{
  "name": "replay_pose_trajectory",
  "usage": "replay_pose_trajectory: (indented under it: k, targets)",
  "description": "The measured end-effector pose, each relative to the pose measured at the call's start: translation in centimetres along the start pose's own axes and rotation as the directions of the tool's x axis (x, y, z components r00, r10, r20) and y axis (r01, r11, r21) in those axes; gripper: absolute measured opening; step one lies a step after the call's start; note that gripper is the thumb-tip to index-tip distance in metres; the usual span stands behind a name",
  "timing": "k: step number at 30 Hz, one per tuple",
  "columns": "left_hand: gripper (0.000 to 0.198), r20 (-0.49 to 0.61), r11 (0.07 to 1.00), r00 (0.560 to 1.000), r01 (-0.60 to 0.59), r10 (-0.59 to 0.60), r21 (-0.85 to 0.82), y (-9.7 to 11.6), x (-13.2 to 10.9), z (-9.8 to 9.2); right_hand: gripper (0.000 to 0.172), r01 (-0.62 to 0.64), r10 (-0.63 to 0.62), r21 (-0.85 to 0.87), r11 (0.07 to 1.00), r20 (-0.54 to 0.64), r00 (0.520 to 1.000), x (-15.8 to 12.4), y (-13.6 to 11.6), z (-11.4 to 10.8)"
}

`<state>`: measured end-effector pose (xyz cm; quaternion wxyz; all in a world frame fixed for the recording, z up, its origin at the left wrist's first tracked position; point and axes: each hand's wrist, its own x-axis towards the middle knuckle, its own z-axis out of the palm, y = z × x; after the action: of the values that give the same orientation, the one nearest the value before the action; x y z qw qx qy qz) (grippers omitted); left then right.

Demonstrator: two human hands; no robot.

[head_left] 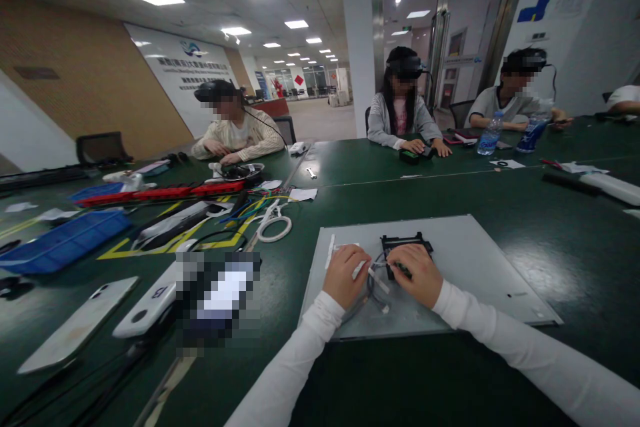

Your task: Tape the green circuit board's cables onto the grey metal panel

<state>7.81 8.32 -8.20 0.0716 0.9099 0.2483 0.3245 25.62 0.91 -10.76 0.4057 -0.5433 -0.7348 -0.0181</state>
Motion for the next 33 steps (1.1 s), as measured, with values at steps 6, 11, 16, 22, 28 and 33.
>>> replay_pose_trajectory:
  k: [6, 11, 16, 22, 28, 33]
  targets:
    - [0.013, -0.001, 0.998, 1.0, -0.001, 0.0, -0.058, 0.8, 0.1, -0.2, 0.011, -0.005, 0.005, 0.017, 1.0, -0.021, 1.0, -0.2, 0.5, -0.9]
    - [0.015, 0.02, 0.994, 1.0, -0.004, 0.006, -0.106, 1.5, 0.0, 0.0, 0.009, -0.031, 0.025, 0.114, 0.993, 0.057, 0.998, -0.3, 0.8, -3.6]
    - [0.018, 0.054, 0.987, 0.996, -0.067, 0.076, -0.143, 2.9, -0.3, 0.5, 0.01, -0.182, 0.136, 0.266, 0.947, 0.182, 0.974, -1.0, 2.0, -6.4]
    - [0.021, 0.131, 0.97, 0.969, -0.191, 0.211, -0.151, 5.4, -0.9, 1.0, 0.016, -0.382, 0.211, 0.41, 0.828, 0.404, 0.89, -2.5, 4.6, -8.3]
    - [0.025, 0.137, 0.973, 0.968, -0.192, 0.209, -0.127, 6.7, -1.2, 1.4, 0.017, -0.458, 0.249, 0.472, 0.753, 0.44, 0.863, -2.8, 5.4, -9.2]
    - [0.031, 0.108, 0.993, 0.987, -0.12, 0.12, -0.004, 6.4, -0.9, 2.0, 0.014, -0.492, 0.29, 0.501, 0.712, 0.427, 0.856, -2.6, 5.6, -9.6]
